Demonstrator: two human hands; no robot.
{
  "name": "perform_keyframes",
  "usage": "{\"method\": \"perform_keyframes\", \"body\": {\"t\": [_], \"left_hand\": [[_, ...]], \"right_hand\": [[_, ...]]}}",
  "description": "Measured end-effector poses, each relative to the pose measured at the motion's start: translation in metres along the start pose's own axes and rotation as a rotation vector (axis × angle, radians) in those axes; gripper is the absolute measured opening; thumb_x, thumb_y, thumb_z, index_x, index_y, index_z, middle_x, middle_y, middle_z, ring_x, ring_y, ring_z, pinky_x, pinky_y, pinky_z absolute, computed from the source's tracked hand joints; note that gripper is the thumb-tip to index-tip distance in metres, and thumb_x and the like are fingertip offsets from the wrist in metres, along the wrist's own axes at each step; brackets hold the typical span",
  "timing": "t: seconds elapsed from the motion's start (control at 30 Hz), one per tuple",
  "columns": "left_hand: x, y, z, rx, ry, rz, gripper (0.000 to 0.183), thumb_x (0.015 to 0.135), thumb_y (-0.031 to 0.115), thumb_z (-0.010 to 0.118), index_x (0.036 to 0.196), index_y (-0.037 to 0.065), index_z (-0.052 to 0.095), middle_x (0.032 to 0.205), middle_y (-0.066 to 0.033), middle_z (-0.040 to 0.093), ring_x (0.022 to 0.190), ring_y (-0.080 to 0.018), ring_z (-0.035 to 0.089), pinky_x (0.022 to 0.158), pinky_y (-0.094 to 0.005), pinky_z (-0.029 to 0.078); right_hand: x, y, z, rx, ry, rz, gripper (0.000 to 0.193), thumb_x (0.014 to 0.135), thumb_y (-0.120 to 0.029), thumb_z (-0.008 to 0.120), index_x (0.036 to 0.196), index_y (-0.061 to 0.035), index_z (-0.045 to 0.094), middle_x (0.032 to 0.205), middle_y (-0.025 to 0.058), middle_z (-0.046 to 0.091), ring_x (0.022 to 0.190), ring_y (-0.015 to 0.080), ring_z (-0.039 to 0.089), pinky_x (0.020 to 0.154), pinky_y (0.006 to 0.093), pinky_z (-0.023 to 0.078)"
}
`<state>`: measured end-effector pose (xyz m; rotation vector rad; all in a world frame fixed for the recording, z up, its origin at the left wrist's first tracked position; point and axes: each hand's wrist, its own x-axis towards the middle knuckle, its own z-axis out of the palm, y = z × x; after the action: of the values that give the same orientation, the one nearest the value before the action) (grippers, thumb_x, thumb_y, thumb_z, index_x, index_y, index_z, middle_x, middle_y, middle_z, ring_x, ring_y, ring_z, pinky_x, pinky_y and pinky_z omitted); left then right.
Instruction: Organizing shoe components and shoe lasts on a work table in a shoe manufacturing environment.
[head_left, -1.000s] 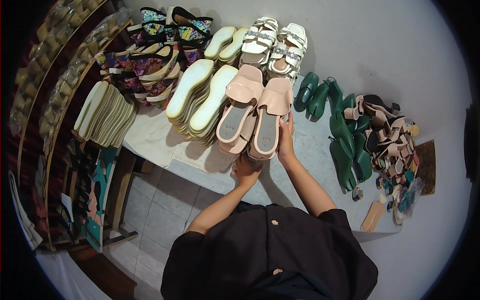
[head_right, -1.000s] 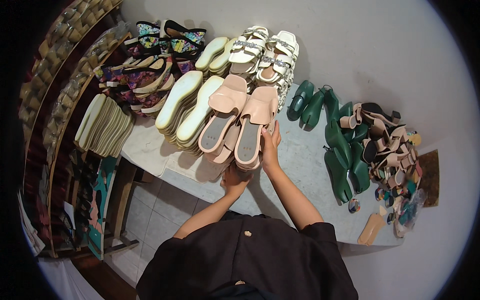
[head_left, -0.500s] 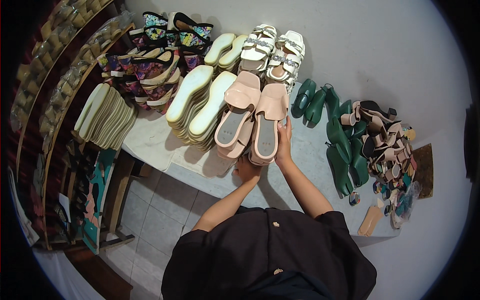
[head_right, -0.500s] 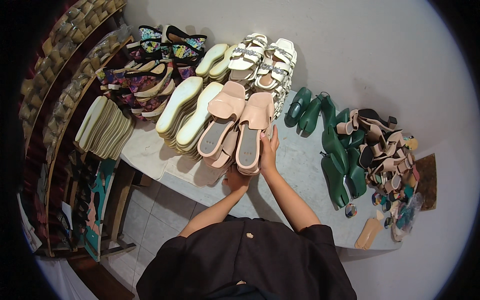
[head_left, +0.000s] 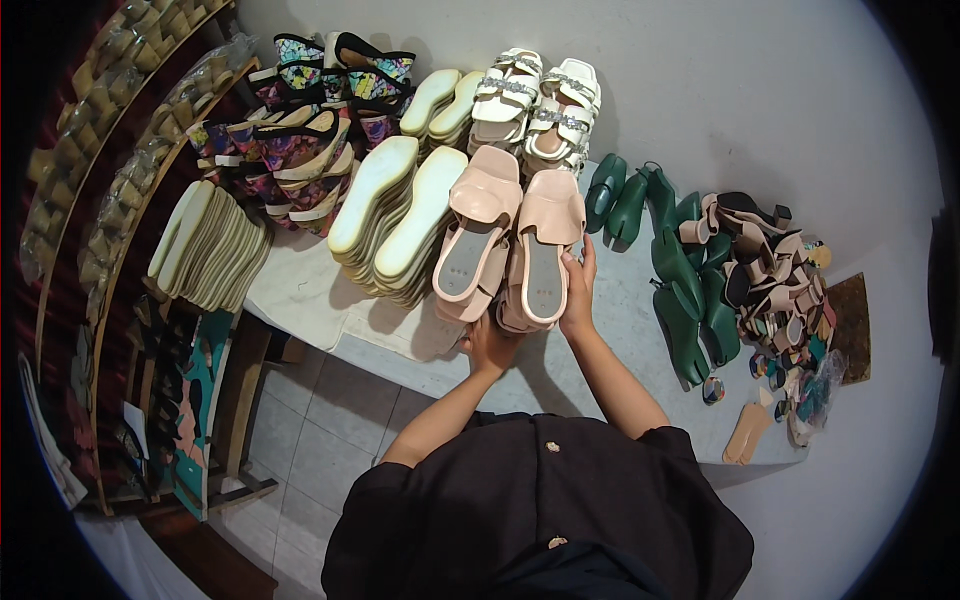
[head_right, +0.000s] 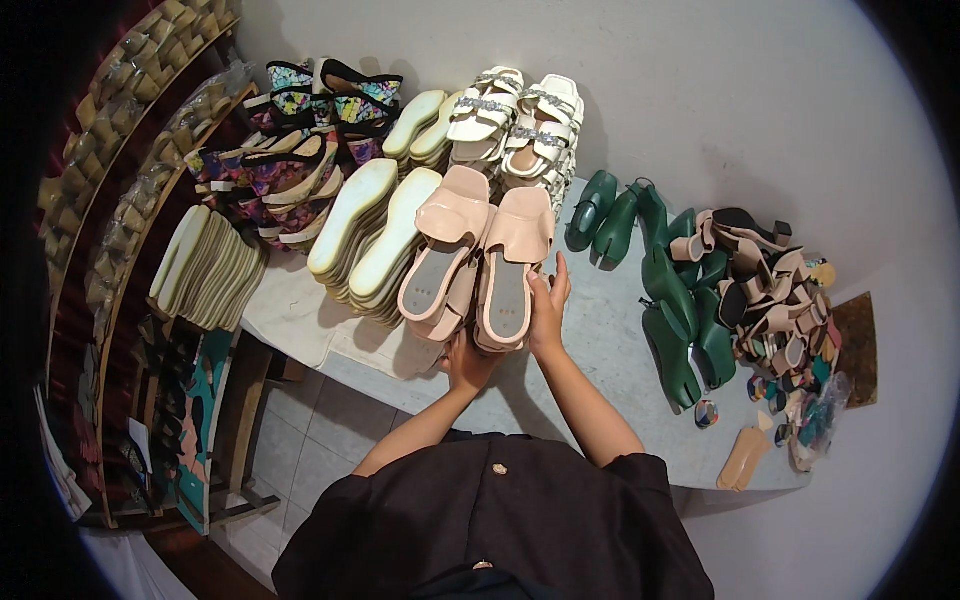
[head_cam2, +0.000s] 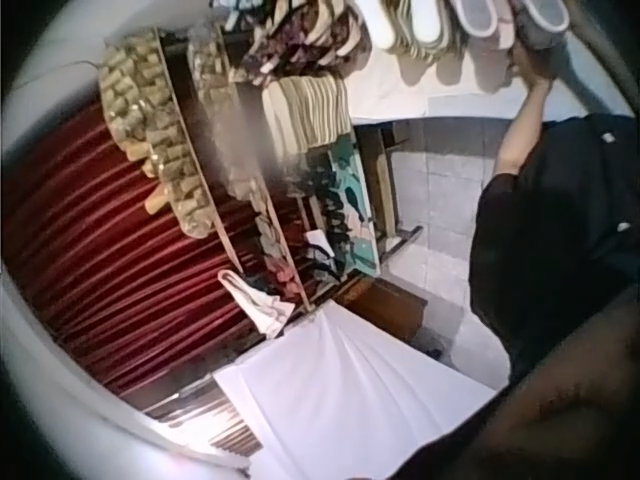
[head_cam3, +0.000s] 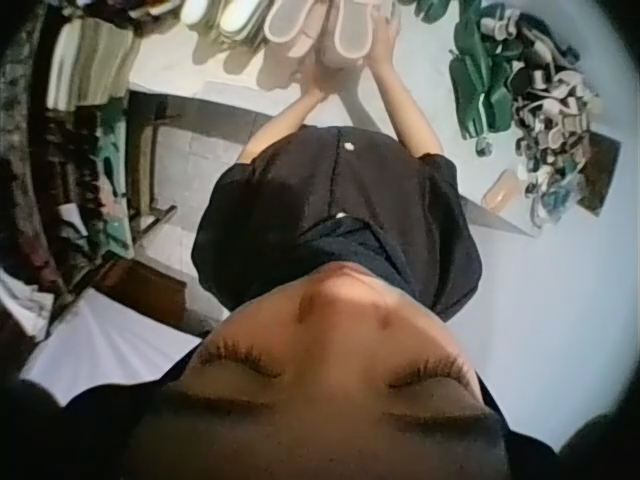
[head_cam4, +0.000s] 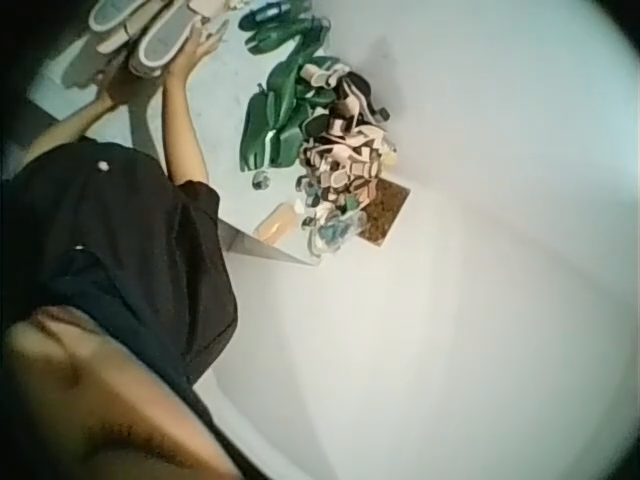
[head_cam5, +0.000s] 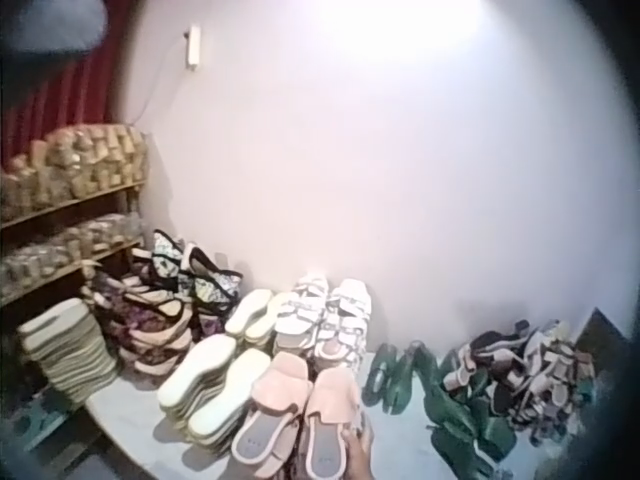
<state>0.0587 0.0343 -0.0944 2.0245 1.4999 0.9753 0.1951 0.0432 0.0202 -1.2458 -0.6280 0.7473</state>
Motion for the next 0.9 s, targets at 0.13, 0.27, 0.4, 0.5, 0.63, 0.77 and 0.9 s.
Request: {"method": "perform_keyframes", "body": {"t": [0.13, 0.27, 0.4, 0.5, 0.63, 0.77, 0.9], "left_hand": [[0.001, 0.007, -0.003, -0.004, -0.018, 0.038, 0.084, 0.059, 0.042, 0.078, 0.125, 0.003, 0.042, 0.122, -0.0174, 0.049, 0.117, -0.0355, 0.040, 0.099, -0.0471, 0.026], [0.002, 0.007, -0.004, -0.006, -0.015, 0.071, 0.085, 0.060, 0.043, 0.078, 0.125, 0.002, 0.042, 0.119, -0.0180, 0.050, 0.116, -0.0360, 0.041, 0.097, -0.0463, 0.028], [0.000, 0.003, -0.001, -0.034, -0.029, 0.029, 0.081, 0.060, 0.042, 0.077, 0.122, 0.002, 0.044, 0.116, -0.0184, 0.052, 0.113, -0.0360, 0.044, 0.095, -0.0443, 0.032], [0.000, 0.001, -0.001, -0.048, -0.047, 0.030, 0.072, 0.062, 0.039, 0.077, 0.118, 0.002, 0.049, 0.115, -0.0179, 0.053, 0.111, -0.0356, 0.045, 0.094, -0.0440, 0.033], [0.002, -0.006, -0.001, -0.139, -0.061, 0.057, 0.063, 0.064, 0.034, 0.075, 0.114, 0.002, 0.053, 0.114, -0.0161, 0.054, 0.109, -0.0349, 0.047, 0.093, -0.0443, 0.034], [0.007, -0.006, -0.006, -0.212, 0.020, 0.097, 0.065, 0.063, 0.034, 0.075, 0.115, 0.003, 0.052, 0.113, -0.0152, 0.055, 0.107, -0.0349, 0.048, 0.090, -0.0444, 0.035], [0.009, -0.007, -0.010, -0.123, -0.105, -0.065, 0.068, 0.061, 0.036, 0.076, 0.116, 0.003, 0.051, 0.113, -0.0169, 0.055, 0.107, -0.0368, 0.048, 0.089, -0.0450, 0.036]], "right_hand": [[0.001, 0.001, -0.003, 0.021, -0.020, -0.010, 0.069, 0.084, -0.035, 0.052, 0.141, -0.0105, 0.022, 0.133, 0.0161, 0.021, 0.125, 0.0300, 0.025, 0.104, 0.0387, 0.023], [-0.004, -0.009, 0.003, 0.068, -0.011, -0.018, 0.064, 0.086, -0.031, 0.050, 0.141, -0.0101, 0.024, 0.129, 0.0138, 0.023, 0.122, 0.0255, 0.028, 0.103, 0.0355, 0.025], [-0.005, -0.010, 0.001, 0.021, 0.017, -0.004, 0.061, 0.086, -0.030, 0.047, 0.140, -0.0099, 0.027, 0.128, 0.0128, 0.024, 0.119, 0.0240, 0.031, 0.102, 0.0341, 0.027], [-0.006, -0.006, 0.000, 0.059, 0.017, 0.005, 0.061, 0.086, -0.030, 0.047, 0.140, -0.0100, 0.027, 0.128, 0.0129, 0.024, 0.119, 0.0244, 0.030, 0.102, 0.0345, 0.026], [-0.006, -0.001, 0.001, 0.082, -0.015, 0.022, 0.062, 0.086, -0.031, 0.048, 0.140, -0.0098, 0.027, 0.129, 0.0134, 0.023, 0.121, 0.0253, 0.029, 0.103, 0.0351, 0.025], [-0.005, 0.007, 0.003, 0.055, -0.046, -0.007, 0.064, 0.085, -0.033, 0.049, 0.140, -0.0094, 0.026, 0.131, 0.0138, 0.022, 0.125, 0.0262, 0.026, 0.104, 0.0358, 0.024], [-0.007, 0.014, 0.004, 0.089, -0.050, -0.032, 0.063, 0.086, -0.035, 0.049, 0.140, -0.0101, 0.026, 0.133, 0.0135, 0.021, 0.128, 0.0267, 0.023, 0.105, 0.0363, 0.023]]}}
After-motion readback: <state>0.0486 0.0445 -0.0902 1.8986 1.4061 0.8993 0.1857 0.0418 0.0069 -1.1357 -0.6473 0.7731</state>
